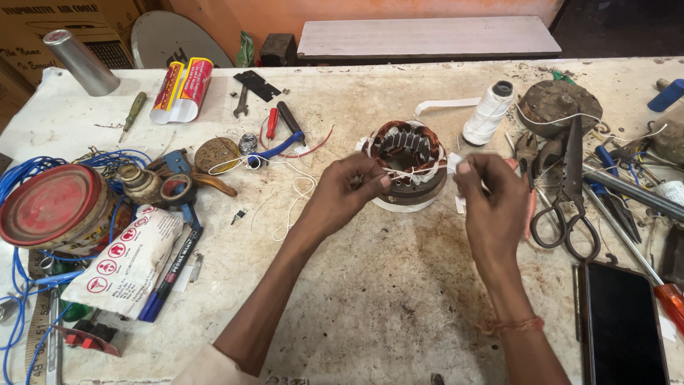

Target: The person works on a motor stator by hand, tying white thread around copper windings to secure them. They use scissors to cut the thread and a screwdriver to adjust the windings. The person repeatedly ties and cuts thread around the stator throughout the clip.

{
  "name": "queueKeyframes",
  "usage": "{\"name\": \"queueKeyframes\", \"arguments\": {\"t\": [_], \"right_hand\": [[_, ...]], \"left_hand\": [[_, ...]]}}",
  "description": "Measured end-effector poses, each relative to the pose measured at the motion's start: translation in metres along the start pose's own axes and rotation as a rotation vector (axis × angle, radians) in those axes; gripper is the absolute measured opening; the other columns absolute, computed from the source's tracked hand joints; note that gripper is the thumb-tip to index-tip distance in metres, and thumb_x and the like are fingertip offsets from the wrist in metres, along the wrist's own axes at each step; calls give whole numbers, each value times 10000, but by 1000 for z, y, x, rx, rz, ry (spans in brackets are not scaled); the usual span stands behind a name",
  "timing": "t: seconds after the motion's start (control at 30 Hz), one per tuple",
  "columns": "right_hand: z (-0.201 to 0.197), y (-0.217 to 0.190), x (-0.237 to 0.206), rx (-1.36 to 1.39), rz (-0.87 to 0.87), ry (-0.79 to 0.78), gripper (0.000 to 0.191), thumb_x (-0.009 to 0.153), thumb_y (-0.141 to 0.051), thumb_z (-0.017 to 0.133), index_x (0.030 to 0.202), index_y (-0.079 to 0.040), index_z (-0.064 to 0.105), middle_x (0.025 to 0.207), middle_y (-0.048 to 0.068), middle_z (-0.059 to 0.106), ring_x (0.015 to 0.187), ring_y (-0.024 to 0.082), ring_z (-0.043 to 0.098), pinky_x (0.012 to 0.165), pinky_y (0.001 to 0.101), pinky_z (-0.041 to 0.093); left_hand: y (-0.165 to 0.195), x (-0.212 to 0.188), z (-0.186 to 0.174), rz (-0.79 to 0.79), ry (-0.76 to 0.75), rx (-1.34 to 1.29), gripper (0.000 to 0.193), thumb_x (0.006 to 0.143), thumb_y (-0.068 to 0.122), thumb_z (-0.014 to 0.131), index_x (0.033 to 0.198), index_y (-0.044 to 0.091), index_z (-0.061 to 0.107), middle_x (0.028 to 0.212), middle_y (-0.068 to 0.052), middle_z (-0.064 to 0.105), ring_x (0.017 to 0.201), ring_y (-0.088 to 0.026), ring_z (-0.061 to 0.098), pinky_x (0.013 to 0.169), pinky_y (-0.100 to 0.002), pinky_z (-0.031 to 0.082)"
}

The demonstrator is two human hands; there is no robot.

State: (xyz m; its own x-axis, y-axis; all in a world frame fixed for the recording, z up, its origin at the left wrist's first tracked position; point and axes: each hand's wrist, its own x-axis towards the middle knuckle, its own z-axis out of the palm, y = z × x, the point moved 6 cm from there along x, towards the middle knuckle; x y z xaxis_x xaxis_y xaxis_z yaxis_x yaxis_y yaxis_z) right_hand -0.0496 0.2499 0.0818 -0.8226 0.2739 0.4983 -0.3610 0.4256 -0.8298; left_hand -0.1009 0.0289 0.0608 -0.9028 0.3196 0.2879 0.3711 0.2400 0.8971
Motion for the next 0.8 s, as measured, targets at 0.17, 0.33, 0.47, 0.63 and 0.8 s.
{"name": "queueKeyframes", "arguments": {"t": [0.17, 0.33, 0.47, 0.63, 0.8], "right_hand": [[32, -35, 24, 250, -134, -243, 185, 1038, -204, 539, 1003, -42, 622, 999, 22, 718, 959, 76, 695, 906, 256, 569], [57, -35, 53, 329, 92, -493, 180, 1077, -180, 522, 989, -35, 583, 775, 12, 612, 694, 91, 608, 685, 278, 549], [68, -25, 65, 244, 177, -568, 208, 1073, -200, 520, 982, -25, 586, 702, -30, 518, 610, 81, 510, 615, 273, 497], [81, -14, 72, 289, 329, -611, 249, 1074, -231, 507, 922, -41, 564, 675, -54, 443, 569, 68, 437, 606, 270, 512], [90, -4, 75, 471, 560, -602, 222, 1057, -222, 515, 911, -55, 510, 672, -54, 428, 559, 58, 428, 601, 281, 540]], "left_hand": [[25, 7, 4, 282, 75, -567, 233, 944, 212, 700, 766, 82, 625, 966, -8, 730, 882, -73, 683, 806, -290, 575], [13, 9, 14, 26, 301, -623, 204, 982, 142, 699, 872, 46, 557, 735, -130, 630, 524, -141, 535, 448, -271, 443], [31, -5, 20, 123, 506, -46, 139, 914, 22, 663, 980, 17, 541, 856, -122, 677, 667, -137, 634, 497, -278, 490], [49, -29, 38, 161, 478, 301, 133, 893, -68, 577, 1024, -59, 599, 895, -181, 658, 698, -229, 683, 504, -316, 582], [46, -27, 54, -60, 326, 349, 112, 1007, 38, 539, 989, -40, 618, 703, -201, 682, 533, -305, 683, 445, -422, 535]]}}
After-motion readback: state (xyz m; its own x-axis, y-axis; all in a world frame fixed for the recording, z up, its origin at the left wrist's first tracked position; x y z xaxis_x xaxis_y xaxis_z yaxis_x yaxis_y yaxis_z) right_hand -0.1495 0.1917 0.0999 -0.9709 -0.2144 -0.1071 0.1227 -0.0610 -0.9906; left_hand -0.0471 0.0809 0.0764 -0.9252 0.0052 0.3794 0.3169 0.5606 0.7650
